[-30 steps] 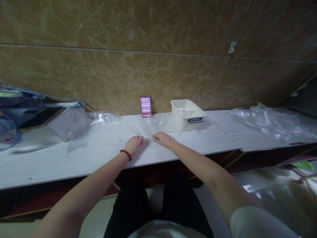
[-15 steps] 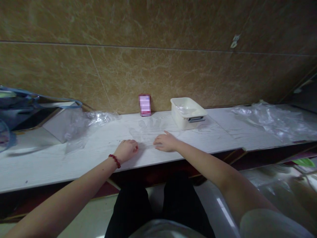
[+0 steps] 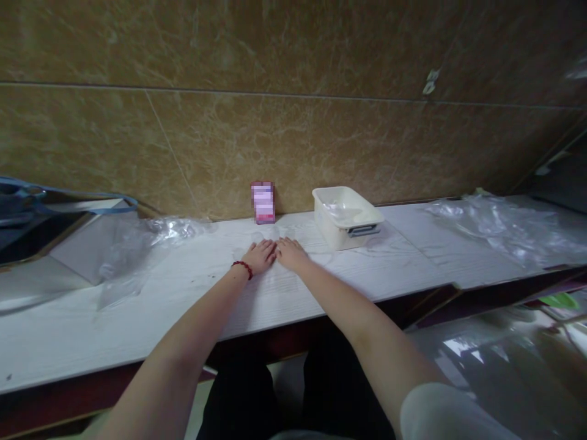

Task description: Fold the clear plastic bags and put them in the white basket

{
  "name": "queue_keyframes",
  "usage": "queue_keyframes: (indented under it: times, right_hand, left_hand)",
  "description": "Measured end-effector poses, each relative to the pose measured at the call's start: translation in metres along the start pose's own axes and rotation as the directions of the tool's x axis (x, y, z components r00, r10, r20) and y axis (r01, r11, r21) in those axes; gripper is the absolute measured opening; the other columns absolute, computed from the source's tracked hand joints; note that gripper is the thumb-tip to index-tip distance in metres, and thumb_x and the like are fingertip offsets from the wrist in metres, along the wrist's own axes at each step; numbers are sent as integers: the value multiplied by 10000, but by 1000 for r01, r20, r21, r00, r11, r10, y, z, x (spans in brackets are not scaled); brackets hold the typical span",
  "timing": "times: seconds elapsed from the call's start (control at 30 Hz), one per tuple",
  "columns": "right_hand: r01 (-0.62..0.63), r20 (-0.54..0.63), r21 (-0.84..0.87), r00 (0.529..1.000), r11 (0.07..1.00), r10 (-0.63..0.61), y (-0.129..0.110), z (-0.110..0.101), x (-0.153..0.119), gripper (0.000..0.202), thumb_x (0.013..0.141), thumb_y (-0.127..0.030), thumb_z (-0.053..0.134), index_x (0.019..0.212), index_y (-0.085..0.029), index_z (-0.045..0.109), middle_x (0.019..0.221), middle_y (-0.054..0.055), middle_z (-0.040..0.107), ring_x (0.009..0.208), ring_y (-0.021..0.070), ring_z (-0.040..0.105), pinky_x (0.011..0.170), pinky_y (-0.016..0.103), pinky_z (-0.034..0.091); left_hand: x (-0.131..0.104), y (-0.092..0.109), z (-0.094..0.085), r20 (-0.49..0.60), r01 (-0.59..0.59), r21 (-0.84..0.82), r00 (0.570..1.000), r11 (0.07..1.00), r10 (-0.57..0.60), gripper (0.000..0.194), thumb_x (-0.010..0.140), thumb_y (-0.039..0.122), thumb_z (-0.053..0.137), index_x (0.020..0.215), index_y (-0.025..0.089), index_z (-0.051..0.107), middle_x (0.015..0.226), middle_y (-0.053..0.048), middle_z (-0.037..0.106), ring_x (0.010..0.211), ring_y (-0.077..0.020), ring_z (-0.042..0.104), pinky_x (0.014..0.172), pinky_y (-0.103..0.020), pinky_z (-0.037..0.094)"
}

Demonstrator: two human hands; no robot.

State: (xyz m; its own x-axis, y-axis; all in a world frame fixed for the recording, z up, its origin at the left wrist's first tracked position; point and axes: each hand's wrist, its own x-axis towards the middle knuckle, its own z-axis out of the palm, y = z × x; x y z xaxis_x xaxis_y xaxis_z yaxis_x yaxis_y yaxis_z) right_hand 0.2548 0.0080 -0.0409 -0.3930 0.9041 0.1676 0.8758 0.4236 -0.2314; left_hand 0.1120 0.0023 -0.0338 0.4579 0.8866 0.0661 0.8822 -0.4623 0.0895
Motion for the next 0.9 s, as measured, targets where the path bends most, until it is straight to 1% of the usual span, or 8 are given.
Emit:
queue_keyframes:
  times: [0.1,0.23,0.33,0.43,0.57,0.7,0.8,0.9]
  right_hand:
    - [-17,31,-35,999,999,18,6,2,4,469,837,-357,291,1280,-205,304,1362,57,263,1243,212,203,993,414,151]
    - [-32,138,-62,990,998,41,16,-6,11,595,785,-559,261,1314,-292,210,1400,24,152,1269,251,93,979,511,57]
    - [-61,190,-89,979,994,77,21,-11,16,664,738,-655,212,1318,-337,158,1411,4,89,1273,274,21,951,561,-7]
    - [-75,199,-94,975,993,93,24,-13,17,691,724,-679,194,1322,-336,141,1413,4,72,1272,279,1,947,565,-25]
    - [-87,124,4,989,996,86,28,-17,17,645,759,-644,193,1314,-315,196,1404,12,129,1272,268,48,960,551,28]
    - [-81,-55,121,995,989,88,27,-22,18,493,825,-510,256,1232,-259,374,1343,48,297,1244,234,189,978,500,97]
    - [-2,-120,167,993,986,22,22,-20,16,388,820,-426,357,1129,-232,486,1267,57,407,1199,225,283,984,477,125]
    - [97,-133,182,988,979,-74,17,-16,13,314,788,-364,441,1048,-224,549,1225,55,455,1172,231,328,985,481,134]
  left_hand:
    - [4,-13,2,38,24,24,999,999,-25,591,806,493,241,1306,178,257,1376,-111,233,1252,-260,194,974,-499,129]
    - [2,-33,-2,72,68,47,995,997,-72,704,726,632,266,1319,258,202,1398,-79,178,1261,-276,153,965,-521,102]
    - [2,-46,-2,61,126,64,990,990,-130,663,735,627,252,1310,298,213,1398,-42,188,1261,-273,154,961,-534,102]
    - [2,-64,-2,-8,230,43,973,972,-230,541,799,517,244,1284,281,289,1368,-38,276,1242,-250,224,962,-488,188]
    - [-8,-99,-9,-109,381,11,919,924,-378,516,823,389,238,1260,135,343,1231,-147,448,1111,-229,426,893,-359,343]
    - [-24,-125,-15,-74,462,-24,884,887,-462,468,774,416,312,1056,128,549,1019,-137,578,935,-216,545,842,-300,386]
    - [-29,-129,-16,-22,451,-56,892,891,-452,485,728,495,352,934,140,610,930,-120,610,878,-215,563,802,-279,403]
    - [-26,-123,-17,25,443,-70,897,894,-442,400,689,454,412,845,161,636,870,-99,631,837,-219,570,754,-282,413]
